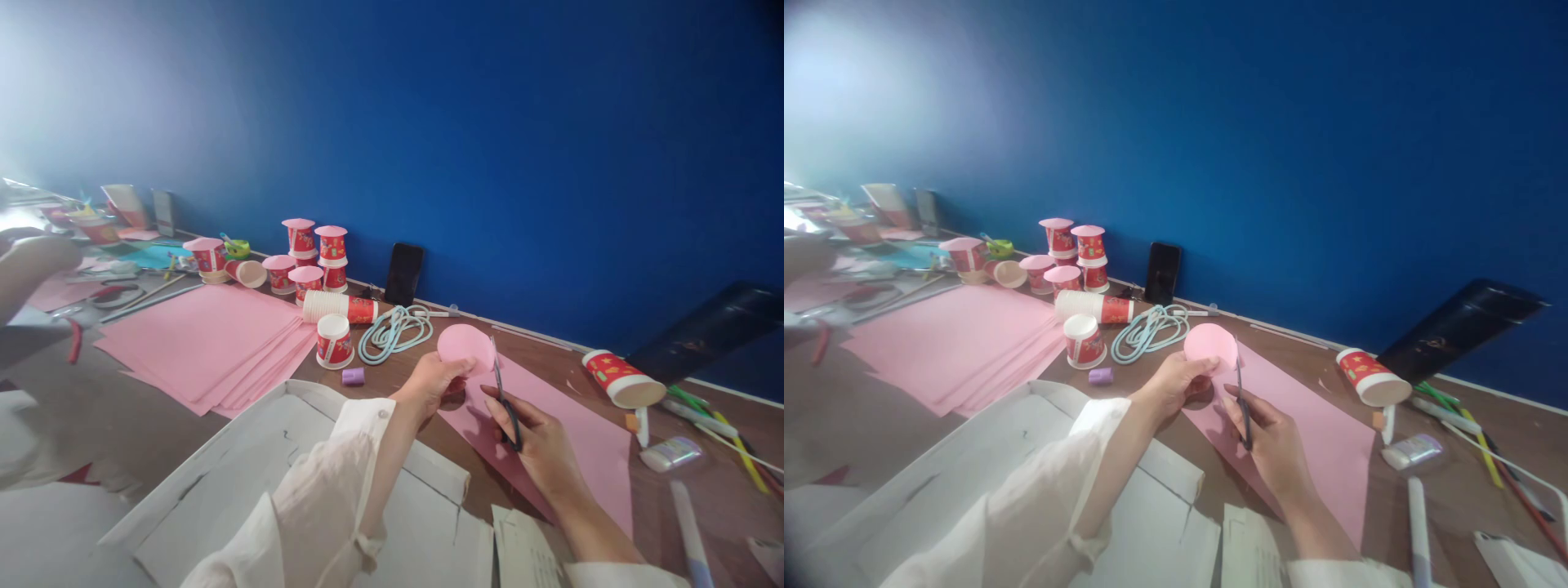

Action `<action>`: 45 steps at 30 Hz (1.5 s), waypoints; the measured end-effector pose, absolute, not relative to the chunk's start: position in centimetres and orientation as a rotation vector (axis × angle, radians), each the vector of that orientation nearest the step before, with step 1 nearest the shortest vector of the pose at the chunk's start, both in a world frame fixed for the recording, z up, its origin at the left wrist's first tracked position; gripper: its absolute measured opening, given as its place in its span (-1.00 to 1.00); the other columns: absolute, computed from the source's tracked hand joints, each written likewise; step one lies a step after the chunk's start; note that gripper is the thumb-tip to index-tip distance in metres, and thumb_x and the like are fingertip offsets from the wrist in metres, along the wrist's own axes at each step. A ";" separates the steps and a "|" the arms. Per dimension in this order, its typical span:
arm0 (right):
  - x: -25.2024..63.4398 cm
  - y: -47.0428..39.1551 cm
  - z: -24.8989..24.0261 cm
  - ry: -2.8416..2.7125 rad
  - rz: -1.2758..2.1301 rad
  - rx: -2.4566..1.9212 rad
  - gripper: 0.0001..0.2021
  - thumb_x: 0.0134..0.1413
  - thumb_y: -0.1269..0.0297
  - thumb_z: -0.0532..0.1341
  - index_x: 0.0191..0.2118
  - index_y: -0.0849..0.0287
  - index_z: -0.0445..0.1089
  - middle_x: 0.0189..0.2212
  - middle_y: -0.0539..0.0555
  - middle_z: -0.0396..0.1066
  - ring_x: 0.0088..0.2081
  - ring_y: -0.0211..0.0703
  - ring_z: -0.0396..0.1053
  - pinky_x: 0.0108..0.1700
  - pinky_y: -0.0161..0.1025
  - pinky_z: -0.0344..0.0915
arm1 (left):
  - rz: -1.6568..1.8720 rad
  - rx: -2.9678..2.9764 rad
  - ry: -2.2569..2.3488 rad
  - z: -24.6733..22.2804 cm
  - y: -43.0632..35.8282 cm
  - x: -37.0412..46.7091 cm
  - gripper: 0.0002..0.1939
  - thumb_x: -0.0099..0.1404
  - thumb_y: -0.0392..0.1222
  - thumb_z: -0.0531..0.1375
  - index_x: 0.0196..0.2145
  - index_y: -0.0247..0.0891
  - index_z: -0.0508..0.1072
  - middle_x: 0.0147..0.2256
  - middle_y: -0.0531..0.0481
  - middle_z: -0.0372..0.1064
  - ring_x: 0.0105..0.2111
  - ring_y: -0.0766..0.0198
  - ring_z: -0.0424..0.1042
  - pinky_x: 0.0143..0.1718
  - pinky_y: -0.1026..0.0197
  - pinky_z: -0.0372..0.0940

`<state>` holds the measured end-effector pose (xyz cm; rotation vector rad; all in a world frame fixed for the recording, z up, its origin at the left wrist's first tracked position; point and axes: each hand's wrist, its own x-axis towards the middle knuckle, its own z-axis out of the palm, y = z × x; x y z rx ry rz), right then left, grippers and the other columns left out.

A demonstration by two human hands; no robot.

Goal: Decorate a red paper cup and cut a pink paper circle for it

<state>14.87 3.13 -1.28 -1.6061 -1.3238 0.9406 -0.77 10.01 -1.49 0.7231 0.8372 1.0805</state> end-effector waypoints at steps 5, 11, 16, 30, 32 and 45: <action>14.9 3.1 -1.2 -1.345 0.932 -1.598 -0.42 -0.06 -0.15 0.32 -0.03 0.21 0.56 -0.66 -0.06 0.33 -0.62 -0.25 0.28 -0.46 -0.27 0.33 | 1.084 0.728 0.833 -1.5 10.0 -0.8 -0.52 -0.11 -0.07 0.47 -0.25 -0.38 0.55 -0.25 -0.14 0.48 -0.41 0.39 0.34 -0.35 0.33 0.28; 15.0 3.3 -1.5 -1.320 0.915 -1.592 -0.41 -0.09 -0.13 0.34 -0.03 0.22 0.57 -0.67 -0.07 0.34 -0.64 -0.26 0.28 -0.48 -0.27 0.32 | 1.078 0.727 0.840 -1.6 10.1 -0.7 -0.51 -0.10 -0.08 0.45 -0.22 -0.38 0.54 -0.26 -0.12 0.48 -0.43 0.42 0.34 -0.37 0.35 0.27; 15.0 3.3 -1.5 -1.311 0.910 -1.596 -0.39 -0.09 -0.13 0.34 -0.01 0.24 0.55 -0.67 -0.07 0.34 -0.65 -0.26 0.27 -0.49 -0.27 0.32 | 1.080 0.732 0.834 -1.6 10.0 -0.7 -0.52 -0.10 -0.08 0.45 -0.22 -0.37 0.54 -0.26 -0.13 0.48 -0.41 0.40 0.35 -0.37 0.34 0.27; 14.8 3.0 -1.0 -1.322 0.934 -1.598 -0.39 -0.09 -0.16 0.33 -0.03 0.24 0.56 -0.65 -0.05 0.33 -0.61 -0.24 0.27 -0.49 -0.25 0.33 | 1.082 0.715 0.851 -1.4 10.0 -0.6 -0.55 -0.12 -0.09 0.47 -0.27 -0.35 0.53 -0.30 -0.11 0.48 -0.41 0.38 0.37 -0.35 0.31 0.28; 14.8 3.1 -1.1 -1.323 0.926 -1.592 -0.39 -0.10 -0.16 0.34 -0.04 0.24 0.56 -0.65 -0.05 0.34 -0.62 -0.24 0.28 -0.48 -0.24 0.33 | 1.084 0.720 0.849 -1.5 10.0 -0.6 -0.55 -0.12 -0.09 0.47 -0.28 -0.36 0.53 -0.32 -0.11 0.47 -0.41 0.37 0.37 -0.36 0.32 0.28; 14.7 3.0 -0.7 -1.322 0.949 -1.607 -0.41 -0.07 -0.14 0.32 -0.03 0.23 0.55 -0.64 -0.07 0.34 -0.60 -0.25 0.27 -0.45 -0.26 0.30 | 1.078 0.729 0.839 -1.5 9.8 -0.6 -0.54 -0.10 -0.06 0.46 -0.27 -0.38 0.53 -0.30 -0.12 0.46 -0.44 0.41 0.33 -0.36 0.32 0.27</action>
